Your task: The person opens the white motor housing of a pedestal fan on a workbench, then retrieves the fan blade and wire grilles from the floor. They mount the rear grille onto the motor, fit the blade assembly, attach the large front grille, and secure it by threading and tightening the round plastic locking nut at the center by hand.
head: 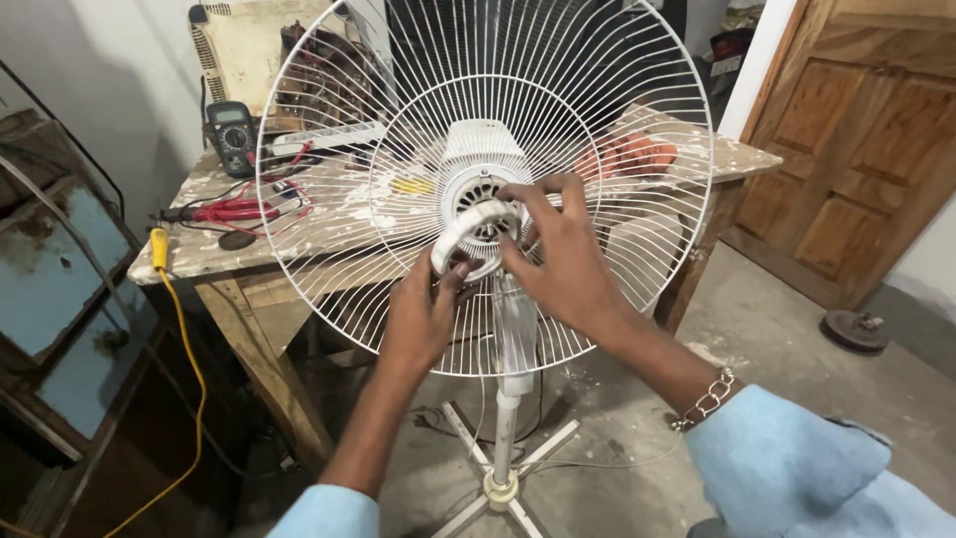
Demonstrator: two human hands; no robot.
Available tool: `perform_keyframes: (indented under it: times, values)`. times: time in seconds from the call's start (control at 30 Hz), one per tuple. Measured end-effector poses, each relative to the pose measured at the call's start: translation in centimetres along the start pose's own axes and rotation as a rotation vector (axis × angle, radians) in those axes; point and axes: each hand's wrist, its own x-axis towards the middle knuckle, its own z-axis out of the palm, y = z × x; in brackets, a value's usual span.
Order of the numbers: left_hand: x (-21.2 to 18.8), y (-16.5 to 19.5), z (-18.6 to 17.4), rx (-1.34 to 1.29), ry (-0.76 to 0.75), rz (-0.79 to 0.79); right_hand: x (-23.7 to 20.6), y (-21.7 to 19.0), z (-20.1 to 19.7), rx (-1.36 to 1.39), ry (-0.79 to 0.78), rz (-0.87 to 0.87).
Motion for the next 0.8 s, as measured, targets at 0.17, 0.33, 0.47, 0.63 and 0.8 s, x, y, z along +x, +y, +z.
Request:
perform_keyframes:
  times: [0.17,0.33,0.47,0.63,0.8]
  values:
    - [2.0,0.3,-0.8,0.083,-0.098,0.059,1.0,3.1,-0.9,0.089,-0.093,0.051]
    - [3.3,1.1,-0.7,0.043,0.059,-0.010,1.6,5.9,-0.6,0.180,-0.017,0.149]
    - [3.5,1.5,-0.8,0.149,0.176,0.051,1.7,6.2,-0.3,0.222,-0.024,0.260]
    - [3.0,1.5,-0.6,0.204,0.237,0.194,1.1,5.4,0.5,0.246,0.040,0.232]
    - [2.8,1.6,-0.9,0.345,0.319,0.318,0.4,4.8,1.0,-0.025,0.223,-0.034]
